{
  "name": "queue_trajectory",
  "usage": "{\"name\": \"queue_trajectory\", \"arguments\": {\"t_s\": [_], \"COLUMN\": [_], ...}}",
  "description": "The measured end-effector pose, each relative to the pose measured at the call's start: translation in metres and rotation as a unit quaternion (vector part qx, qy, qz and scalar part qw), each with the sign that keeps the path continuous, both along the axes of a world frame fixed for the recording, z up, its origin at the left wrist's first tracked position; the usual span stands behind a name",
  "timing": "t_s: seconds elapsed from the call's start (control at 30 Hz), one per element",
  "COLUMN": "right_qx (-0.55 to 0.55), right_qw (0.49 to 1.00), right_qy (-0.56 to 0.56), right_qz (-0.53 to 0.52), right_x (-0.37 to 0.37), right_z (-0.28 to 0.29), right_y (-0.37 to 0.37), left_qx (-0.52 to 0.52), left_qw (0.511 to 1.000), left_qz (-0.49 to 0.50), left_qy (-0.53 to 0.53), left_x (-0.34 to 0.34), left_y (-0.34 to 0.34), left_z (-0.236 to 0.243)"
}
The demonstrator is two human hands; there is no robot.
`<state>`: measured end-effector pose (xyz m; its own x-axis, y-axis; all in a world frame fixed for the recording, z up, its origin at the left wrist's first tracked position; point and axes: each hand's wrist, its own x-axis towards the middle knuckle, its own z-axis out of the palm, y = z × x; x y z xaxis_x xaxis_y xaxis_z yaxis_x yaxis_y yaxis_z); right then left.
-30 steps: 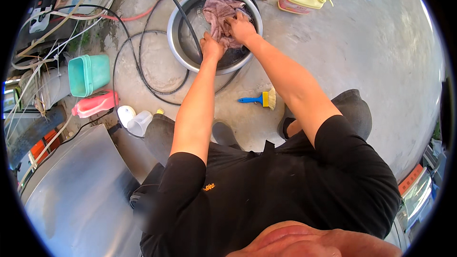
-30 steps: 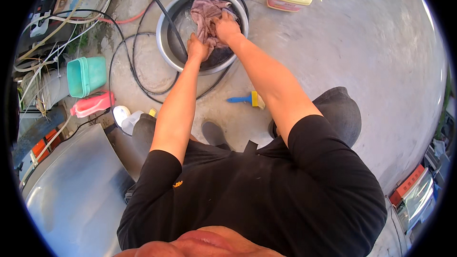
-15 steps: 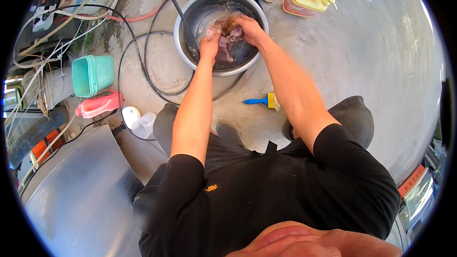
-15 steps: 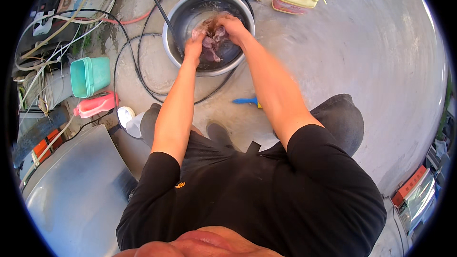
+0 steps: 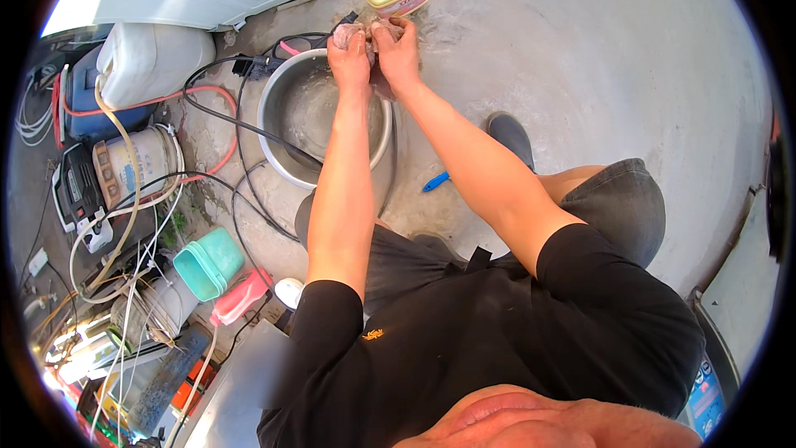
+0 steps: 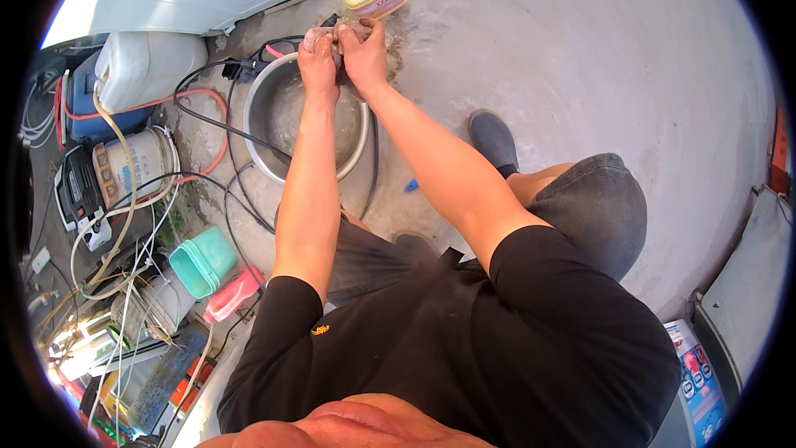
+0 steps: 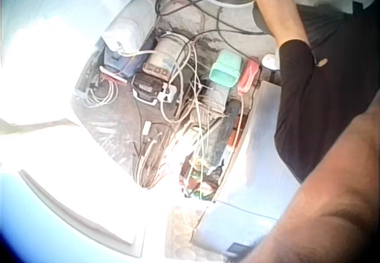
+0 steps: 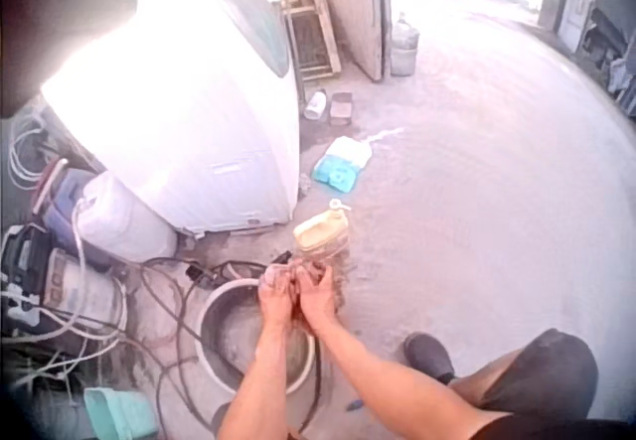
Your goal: The person applies sealant using a caulking gun, removes a glass panel from a refrigerator, cleans the panel, and then washes a cloth in a basin of water.
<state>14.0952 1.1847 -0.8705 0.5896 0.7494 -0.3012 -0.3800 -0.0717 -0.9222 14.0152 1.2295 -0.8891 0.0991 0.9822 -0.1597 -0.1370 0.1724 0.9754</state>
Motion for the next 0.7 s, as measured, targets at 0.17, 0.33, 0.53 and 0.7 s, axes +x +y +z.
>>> {"name": "queue_trajectory", "arguments": {"t_s": [0.17, 0.33, 0.53, 0.7], "right_qx": [0.072, 0.059, 0.011, -0.011], "right_qw": [0.912, 0.993, 1.0, 0.972], "right_qy": [0.397, 0.098, -0.006, 0.232], "right_qz": [0.08, 0.017, 0.019, 0.026], "right_x": [0.035, 0.008, 0.023, 0.045], "right_z": [-0.022, -0.024, -0.034, -0.042], "right_y": [-0.01, -0.019, -0.015, -0.01], "left_qx": [-0.054, -0.154, -0.092, -0.049], "left_qw": [0.998, 0.985, 0.995, 0.997], "left_qz": [0.017, 0.032, 0.024, -0.055], "left_qy": [0.0, -0.067, 0.001, 0.038], "left_x": [0.029, 0.031, 0.037, 0.031], "left_y": [-0.013, -0.018, -0.036, -0.035], "left_z": [-0.004, -0.011, -0.014, -0.013]}}
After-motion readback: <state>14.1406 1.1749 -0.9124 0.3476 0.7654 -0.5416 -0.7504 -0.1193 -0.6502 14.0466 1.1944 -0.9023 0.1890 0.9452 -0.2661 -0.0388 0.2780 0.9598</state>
